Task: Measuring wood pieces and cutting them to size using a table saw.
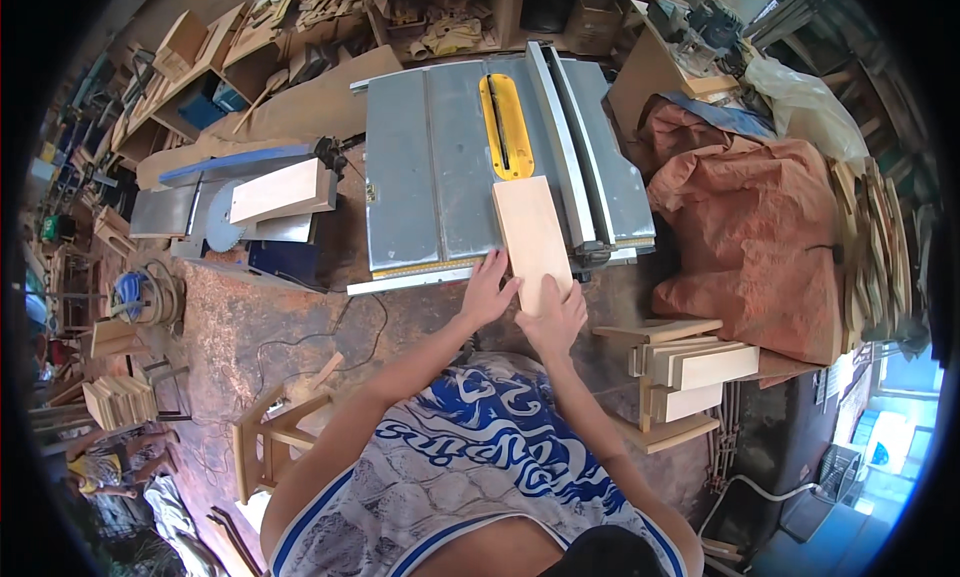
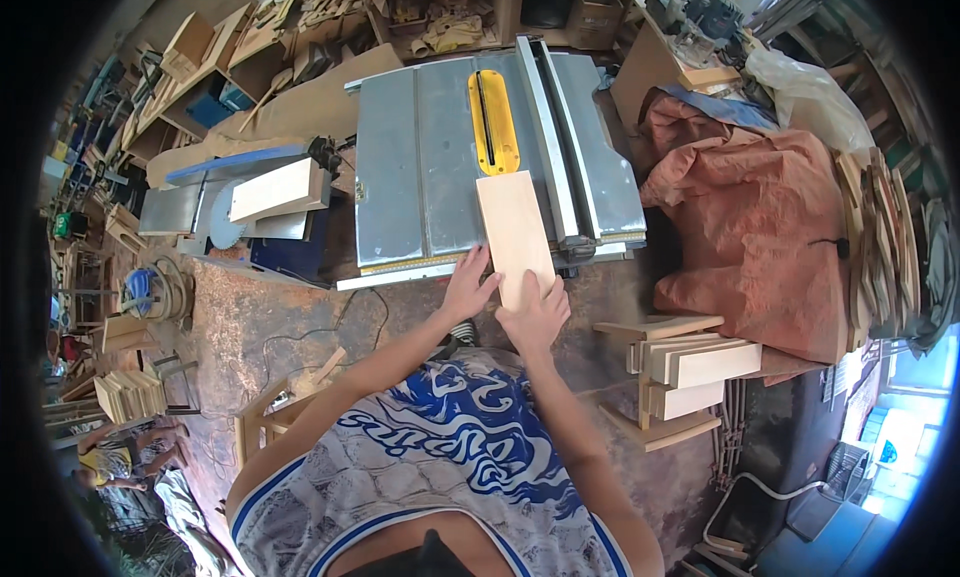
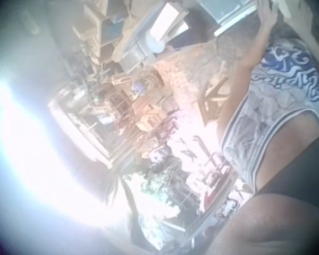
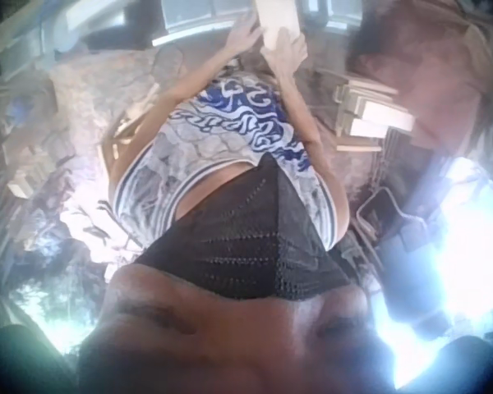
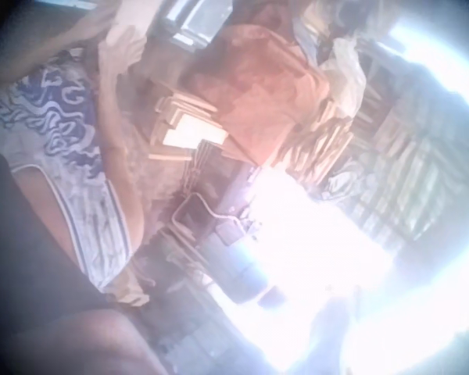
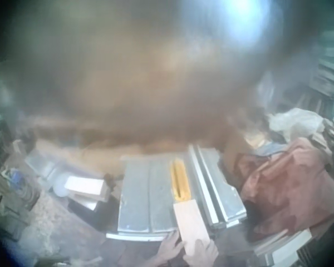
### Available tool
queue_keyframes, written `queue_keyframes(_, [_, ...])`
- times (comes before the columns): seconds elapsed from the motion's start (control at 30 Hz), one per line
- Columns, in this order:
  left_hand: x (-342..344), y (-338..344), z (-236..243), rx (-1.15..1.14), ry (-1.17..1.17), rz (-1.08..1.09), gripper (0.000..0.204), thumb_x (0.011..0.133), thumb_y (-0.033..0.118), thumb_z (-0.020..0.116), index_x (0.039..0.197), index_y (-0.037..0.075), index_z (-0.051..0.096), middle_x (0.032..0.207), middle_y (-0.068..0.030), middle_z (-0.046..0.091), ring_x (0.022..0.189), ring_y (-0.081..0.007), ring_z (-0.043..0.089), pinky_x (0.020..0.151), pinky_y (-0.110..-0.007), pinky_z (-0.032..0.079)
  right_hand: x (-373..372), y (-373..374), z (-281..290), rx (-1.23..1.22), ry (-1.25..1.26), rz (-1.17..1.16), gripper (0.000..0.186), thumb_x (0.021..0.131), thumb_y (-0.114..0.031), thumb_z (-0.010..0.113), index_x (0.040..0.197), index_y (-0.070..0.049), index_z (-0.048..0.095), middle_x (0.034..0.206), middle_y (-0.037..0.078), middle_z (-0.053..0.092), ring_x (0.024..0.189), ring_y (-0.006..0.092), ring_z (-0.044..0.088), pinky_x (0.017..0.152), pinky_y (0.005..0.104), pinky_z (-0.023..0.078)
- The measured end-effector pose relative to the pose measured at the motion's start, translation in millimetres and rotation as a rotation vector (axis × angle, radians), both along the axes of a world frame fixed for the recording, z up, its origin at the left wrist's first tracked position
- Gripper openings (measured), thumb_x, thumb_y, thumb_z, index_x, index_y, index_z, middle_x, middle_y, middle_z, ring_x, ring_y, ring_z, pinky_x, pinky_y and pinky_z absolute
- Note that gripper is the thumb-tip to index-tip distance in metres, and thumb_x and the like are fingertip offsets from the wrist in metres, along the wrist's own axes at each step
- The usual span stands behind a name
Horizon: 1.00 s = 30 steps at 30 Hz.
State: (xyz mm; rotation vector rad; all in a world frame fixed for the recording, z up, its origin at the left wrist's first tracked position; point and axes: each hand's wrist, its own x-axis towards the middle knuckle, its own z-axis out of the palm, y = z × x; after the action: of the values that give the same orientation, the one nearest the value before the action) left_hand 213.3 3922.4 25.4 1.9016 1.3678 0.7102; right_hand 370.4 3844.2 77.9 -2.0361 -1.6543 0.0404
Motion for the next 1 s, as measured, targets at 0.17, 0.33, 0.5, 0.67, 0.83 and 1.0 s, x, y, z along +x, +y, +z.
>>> queue_keyframes(0.17, [1.8, 31.2, -1.6, -0.009, 0.068, -0.027, 0.080, 0.103, 0.046, 0.060, 0.165, 0.003, 0.033, 0.163, -0.0234, 0.045, 0.159, -0.0426, 0.028, 0.130, -0.057, 0.017, 4.3, 19.2, -4.2, -0.009, -0.002, 0.002, 0.086, 0.061, -0.038, 0.087, 0.142, -0.021, 0.063, 0.152, 0.030, 0.043, 0.130, 0.0498, 0.049, 0.109, 0.0590, 0.041])
queue_keyframes(0.33, [9.0, 59.9, 3.4, -0.099, 0.011, -0.057, 0.083, 0.103, 0.051, 0.059, 0.167, 0.007, 0.030, 0.166, -0.0215, 0.042, 0.160, -0.0366, 0.028, 0.131, -0.054, 0.015, 24.1, 31.5, 0.0, -0.016, 0.131, 0.070, 0.080, 0.068, -0.032, 0.090, 0.142, -0.013, 0.063, 0.154, 0.028, 0.045, 0.134, 0.0494, 0.049, 0.111, 0.0576, 0.042])
queue_keyframes(0.5, [17.4, 67.2, 1.0, -0.137, 0.023, -0.013, 0.084, 0.104, 0.053, 0.058, 0.169, 0.009, 0.027, 0.168, -0.0207, 0.039, 0.161, -0.0334, 0.028, 0.132, -0.053, 0.015, 58.1, 43.9, -0.1, -0.012, 0.406, 0.132, 0.067, 0.076, -0.024, 0.088, 0.137, -0.005, 0.067, 0.153, 0.026, 0.050, 0.137, 0.0425, 0.054, 0.114, 0.0483, 0.045])
queue_keyframes(0.67, [20.7, 69.7, 2.2, -0.126, 0.030, 0.002, 0.083, 0.104, 0.051, 0.058, 0.169, 0.009, 0.028, 0.167, -0.0189, 0.043, 0.159, -0.0335, 0.031, 0.132, -0.053, 0.015, 94.5, 43.1, -22.2, 0.084, 0.501, 0.184, 0.049, 0.084, -0.018, 0.082, 0.128, -0.001, 0.070, 0.135, 0.022, 0.065, 0.124, 0.0374, 0.064, 0.106, 0.0443, 0.051])
queue_keyframes(0.83, [20.0, 67.3, 6.2, -0.142, 0.018, -0.004, 0.082, 0.104, 0.051, 0.058, 0.168, 0.009, 0.029, 0.167, -0.0201, 0.042, 0.160, -0.0317, 0.030, 0.132, -0.052, 0.014, 152.9, 51.5, -96.2, -0.028, 1.473, -0.328, 0.018, 0.096, -0.013, 0.070, 0.103, 0.003, 0.072, 0.094, 0.009, 0.074, 0.080, 0.0187, 0.068, 0.072, 0.0328, 0.055])
queue_keyframes(1.0, [20.0, 67.1, 5.0, -0.139, 0.025, 0.009, 0.083, 0.103, 0.052, 0.058, 0.168, 0.010, 0.030, 0.166, -0.0193, 0.043, 0.160, -0.0305, 0.030, 0.132, -0.052, 0.014, 175.5, 76.9, -93.7, -0.173, 1.555, -0.569, 0.017, 0.098, -0.015, 0.063, 0.098, -0.001, 0.072, 0.081, 0.006, 0.068, 0.072, 0.0166, 0.063, 0.064, 0.0317, 0.051])
